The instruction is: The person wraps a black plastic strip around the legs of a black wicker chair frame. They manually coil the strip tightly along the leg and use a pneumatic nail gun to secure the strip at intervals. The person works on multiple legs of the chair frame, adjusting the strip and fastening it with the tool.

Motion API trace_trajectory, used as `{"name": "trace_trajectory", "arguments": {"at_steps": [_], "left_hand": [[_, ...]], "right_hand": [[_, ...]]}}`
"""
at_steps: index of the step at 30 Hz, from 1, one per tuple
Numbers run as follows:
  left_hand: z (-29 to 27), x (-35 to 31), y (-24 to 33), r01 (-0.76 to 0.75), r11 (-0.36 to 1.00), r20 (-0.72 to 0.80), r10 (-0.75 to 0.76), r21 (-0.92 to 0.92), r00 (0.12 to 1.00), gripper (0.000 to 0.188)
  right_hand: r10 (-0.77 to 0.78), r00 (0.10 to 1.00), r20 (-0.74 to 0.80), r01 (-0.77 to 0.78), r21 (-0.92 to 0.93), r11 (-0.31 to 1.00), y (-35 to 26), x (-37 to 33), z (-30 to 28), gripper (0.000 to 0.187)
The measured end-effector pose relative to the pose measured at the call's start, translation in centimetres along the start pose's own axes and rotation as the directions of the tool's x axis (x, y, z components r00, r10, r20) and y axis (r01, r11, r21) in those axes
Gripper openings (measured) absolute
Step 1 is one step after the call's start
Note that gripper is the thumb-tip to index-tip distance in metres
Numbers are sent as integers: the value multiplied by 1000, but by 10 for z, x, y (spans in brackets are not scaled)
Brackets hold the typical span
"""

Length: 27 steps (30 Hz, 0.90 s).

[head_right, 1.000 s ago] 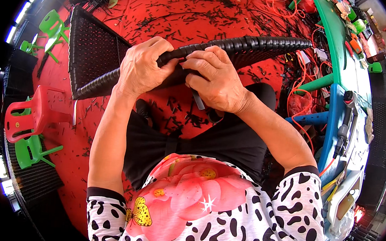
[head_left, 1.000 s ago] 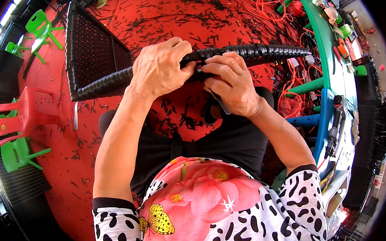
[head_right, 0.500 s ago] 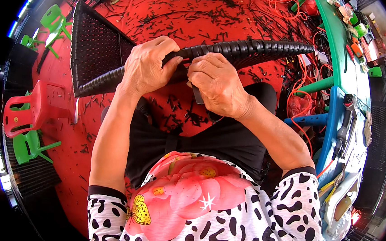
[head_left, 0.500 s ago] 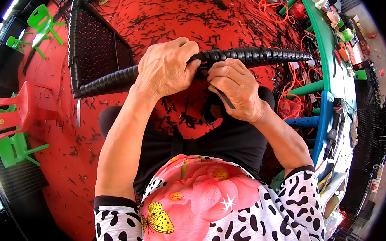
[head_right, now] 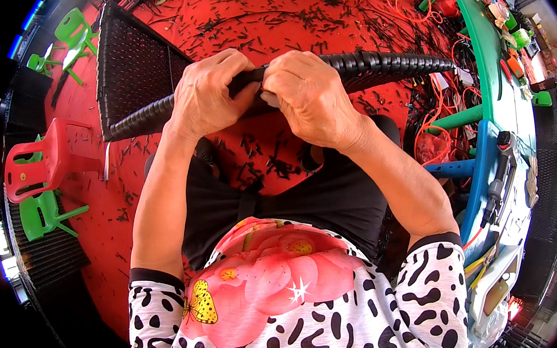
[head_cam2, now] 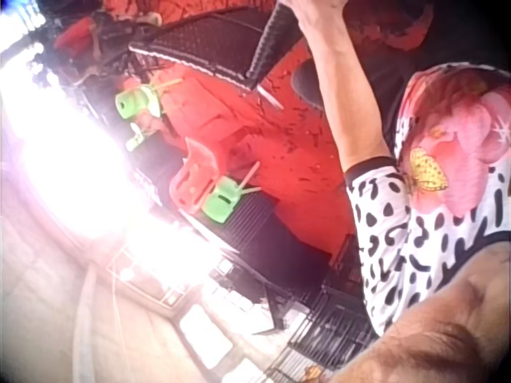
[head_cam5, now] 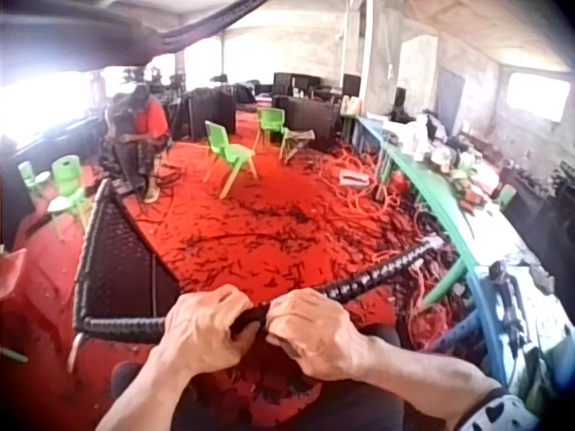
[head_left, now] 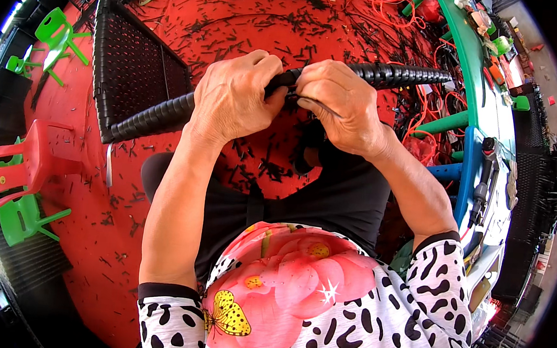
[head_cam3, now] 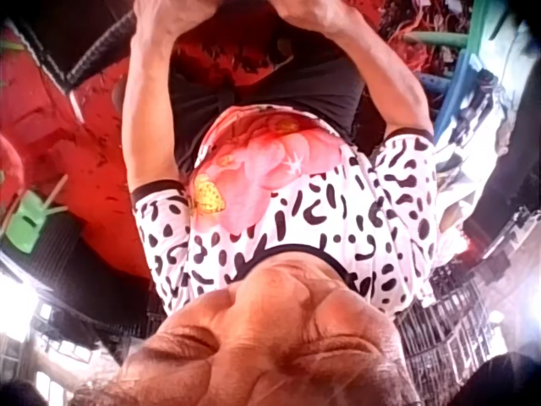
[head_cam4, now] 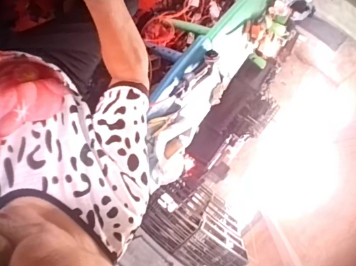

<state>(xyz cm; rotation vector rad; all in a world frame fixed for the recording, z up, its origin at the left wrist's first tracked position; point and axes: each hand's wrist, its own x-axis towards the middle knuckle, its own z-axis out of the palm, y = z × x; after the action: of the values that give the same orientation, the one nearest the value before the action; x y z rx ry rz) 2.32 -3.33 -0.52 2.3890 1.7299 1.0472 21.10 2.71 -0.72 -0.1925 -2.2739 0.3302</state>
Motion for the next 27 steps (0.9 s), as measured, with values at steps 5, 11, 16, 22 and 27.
{"name": "trace_trajectory", "arguments": {"at_steps": [5,11,16,22,27], "left_hand": [[2,5,-3,-3,1000,-30,3,8,1000,17],[3,5,-3,53,998,-13,-53,43,999,19],[2,4,2,62,998,-5,-62,33,998,20],[4,2,1,26,999,-50,-25,25,998,20],[4,1,5,34,999,-33,-33,37,999,20]], "right_hand": [[114,992,-48,-111,73,991,3,0,1,13],[239,970,48,-243,95,965,15,20,3,14],[201,978,63,-206,86,975,26,33,3,12],[415,905,90,-425,225,877,25,42,8,46],[472,881,15,-459,269,847,30,45,12,41]]}}
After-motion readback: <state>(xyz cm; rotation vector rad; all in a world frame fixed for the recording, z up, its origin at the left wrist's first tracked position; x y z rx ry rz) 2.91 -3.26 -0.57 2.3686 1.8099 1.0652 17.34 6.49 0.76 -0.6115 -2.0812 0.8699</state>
